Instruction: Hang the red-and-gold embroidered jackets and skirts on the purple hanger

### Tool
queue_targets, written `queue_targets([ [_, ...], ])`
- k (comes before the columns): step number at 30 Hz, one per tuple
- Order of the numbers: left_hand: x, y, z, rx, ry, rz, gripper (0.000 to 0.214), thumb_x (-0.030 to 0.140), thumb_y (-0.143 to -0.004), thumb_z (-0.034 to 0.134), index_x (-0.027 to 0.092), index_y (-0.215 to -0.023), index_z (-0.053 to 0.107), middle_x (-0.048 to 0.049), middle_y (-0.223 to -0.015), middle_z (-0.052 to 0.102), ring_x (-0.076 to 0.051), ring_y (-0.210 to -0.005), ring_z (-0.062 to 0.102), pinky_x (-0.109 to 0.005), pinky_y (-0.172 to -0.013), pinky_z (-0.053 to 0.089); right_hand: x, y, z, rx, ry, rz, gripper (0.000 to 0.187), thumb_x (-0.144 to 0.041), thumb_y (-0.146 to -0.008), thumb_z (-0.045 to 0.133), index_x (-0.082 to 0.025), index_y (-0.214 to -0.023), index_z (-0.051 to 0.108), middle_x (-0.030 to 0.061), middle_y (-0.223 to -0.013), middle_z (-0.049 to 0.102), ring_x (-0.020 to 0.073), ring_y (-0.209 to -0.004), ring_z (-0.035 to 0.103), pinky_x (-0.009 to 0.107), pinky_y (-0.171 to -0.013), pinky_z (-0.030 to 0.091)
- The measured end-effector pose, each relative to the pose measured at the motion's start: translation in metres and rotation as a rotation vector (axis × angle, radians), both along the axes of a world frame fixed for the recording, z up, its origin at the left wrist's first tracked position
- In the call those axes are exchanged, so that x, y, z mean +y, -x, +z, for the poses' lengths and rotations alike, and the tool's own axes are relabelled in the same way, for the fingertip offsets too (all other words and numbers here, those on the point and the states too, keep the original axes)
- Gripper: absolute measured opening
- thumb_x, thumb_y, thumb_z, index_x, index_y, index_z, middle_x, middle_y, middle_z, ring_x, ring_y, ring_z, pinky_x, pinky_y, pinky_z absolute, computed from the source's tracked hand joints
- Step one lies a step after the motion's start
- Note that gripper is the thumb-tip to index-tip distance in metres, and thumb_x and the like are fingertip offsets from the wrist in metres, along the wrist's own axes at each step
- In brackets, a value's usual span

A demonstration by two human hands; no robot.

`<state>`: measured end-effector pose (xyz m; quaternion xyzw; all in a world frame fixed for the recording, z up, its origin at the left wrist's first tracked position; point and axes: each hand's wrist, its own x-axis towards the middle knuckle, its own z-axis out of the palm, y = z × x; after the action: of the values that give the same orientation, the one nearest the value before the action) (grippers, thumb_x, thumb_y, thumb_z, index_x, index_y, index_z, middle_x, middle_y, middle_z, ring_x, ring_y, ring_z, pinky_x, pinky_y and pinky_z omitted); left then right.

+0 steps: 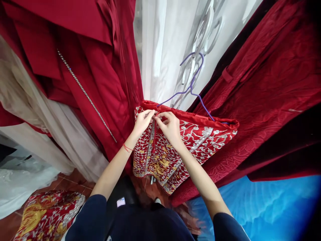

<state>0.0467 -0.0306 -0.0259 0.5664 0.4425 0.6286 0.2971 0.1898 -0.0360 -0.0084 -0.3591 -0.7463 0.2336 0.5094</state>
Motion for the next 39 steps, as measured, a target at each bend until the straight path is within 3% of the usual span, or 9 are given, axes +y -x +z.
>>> queue_targets([
  [4, -0.003, -0.001, -0.002, 0.048, -0.075, 0.123, 0.02, 0.034, -0.087, 0.058, 0.018, -0.084, 0.069, -0.0032, -0.087, 0.072, -0.016, -0.083, 0.066, -0.027, -0.076, 0.051, 0.006, 0.008, -0.008, 0.119, 0.153, 0.21, 0.016, -0.038, -0.086, 0.058, -0.022, -0.086, 0.06, 0.0025, -0.089, 0.067, 0.0127, -0.055, 0.062, 0.027, -0.052, 0.047],
  [11, 0.0, -0.004, -0.011, 0.04, -0.056, 0.13, 0.018, 0.035, -0.089, 0.058, 0.018, -0.09, 0.066, -0.0047, -0.096, 0.071, -0.015, -0.09, 0.066, -0.027, -0.085, 0.051, 0.003, 0.021, -0.019, 0.109, 0.003, -0.069, 0.009, -0.028, -0.084, 0.06, -0.021, -0.08, 0.061, 0.0039, -0.089, 0.061, 0.0149, -0.068, 0.059, 0.032, -0.068, 0.053],
  [15, 0.002, -0.007, -0.013, 0.049, -0.053, 0.151, 0.02, 0.036, -0.091, 0.055, 0.019, -0.092, 0.066, -0.0044, -0.099, 0.071, -0.015, -0.091, 0.067, -0.026, -0.083, 0.051, 0.006, 0.024, -0.029, 0.259, 0.084, 0.037, 0.013, -0.034, -0.085, 0.06, -0.022, -0.083, 0.059, 0.0038, -0.092, 0.064, 0.0142, -0.069, 0.062, 0.029, -0.067, 0.054],
  [21, 0.002, -0.011, 0.0, 0.065, -0.018, 0.271, 0.029, 0.044, -0.076, 0.074, 0.017, -0.083, 0.066, -0.0062, -0.084, 0.072, -0.016, -0.078, 0.068, -0.027, -0.072, 0.053, 0.005, 0.015, -0.033, 0.377, 0.233, 0.243, 0.023, -0.044, -0.083, 0.063, -0.022, -0.087, 0.057, -0.0001, -0.08, 0.065, 0.0126, -0.059, 0.064, 0.026, -0.057, 0.051],
  [25, 0.006, -0.006, 0.0, 0.197, -0.082, 0.283, 0.028, 0.044, -0.075, 0.075, 0.018, -0.078, 0.067, -0.0045, -0.08, 0.072, -0.016, -0.074, 0.067, -0.029, -0.072, 0.053, 0.001, 0.007, -0.029, 0.41, 0.229, 0.215, 0.029, -0.049, -0.082, 0.065, -0.021, -0.089, 0.058, 0.0005, -0.082, 0.065, 0.0123, -0.06, 0.065, 0.026, -0.058, 0.051],
  [28, 0.01, -0.003, -0.007, 0.295, -0.168, 0.296, 0.024, 0.04, -0.077, 0.074, 0.018, -0.084, 0.065, -0.0055, -0.09, 0.07, -0.014, -0.076, 0.066, -0.028, -0.074, 0.053, 0.001, 0.003, -0.029, 0.456, 0.211, 0.188, 0.029, -0.048, -0.08, 0.067, -0.021, -0.089, 0.06, 0.0013, -0.088, 0.065, 0.0118, -0.061, 0.065, 0.027, -0.062, 0.053],
  [33, 0.005, -0.004, -0.014, 0.466, -0.183, 0.371, 0.012, 0.029, -0.082, 0.067, 0.02, -0.09, 0.063, -0.0048, -0.096, 0.066, -0.014, -0.079, 0.063, -0.024, -0.063, 0.049, 0.002, 0.002, -0.028, 0.51, 0.216, 0.211, 0.03, -0.047, -0.078, 0.071, -0.022, -0.089, 0.061, 0.0022, -0.098, 0.065, 0.0113, -0.062, 0.066, 0.029, -0.065, 0.057],
  [39, -0.021, -0.002, -0.013, 0.402, -0.164, 0.188, 0.008, 0.027, -0.084, 0.062, 0.02, -0.082, 0.063, -0.0021, -0.082, 0.067, -0.013, -0.072, 0.063, -0.021, -0.055, 0.046, -0.004, 0.003, -0.021, 0.439, 0.263, 0.257, 0.031, -0.049, -0.076, 0.072, -0.021, -0.088, 0.064, 0.0017, -0.097, 0.067, 0.0097, -0.056, 0.064, 0.027, -0.061, 0.057],
])
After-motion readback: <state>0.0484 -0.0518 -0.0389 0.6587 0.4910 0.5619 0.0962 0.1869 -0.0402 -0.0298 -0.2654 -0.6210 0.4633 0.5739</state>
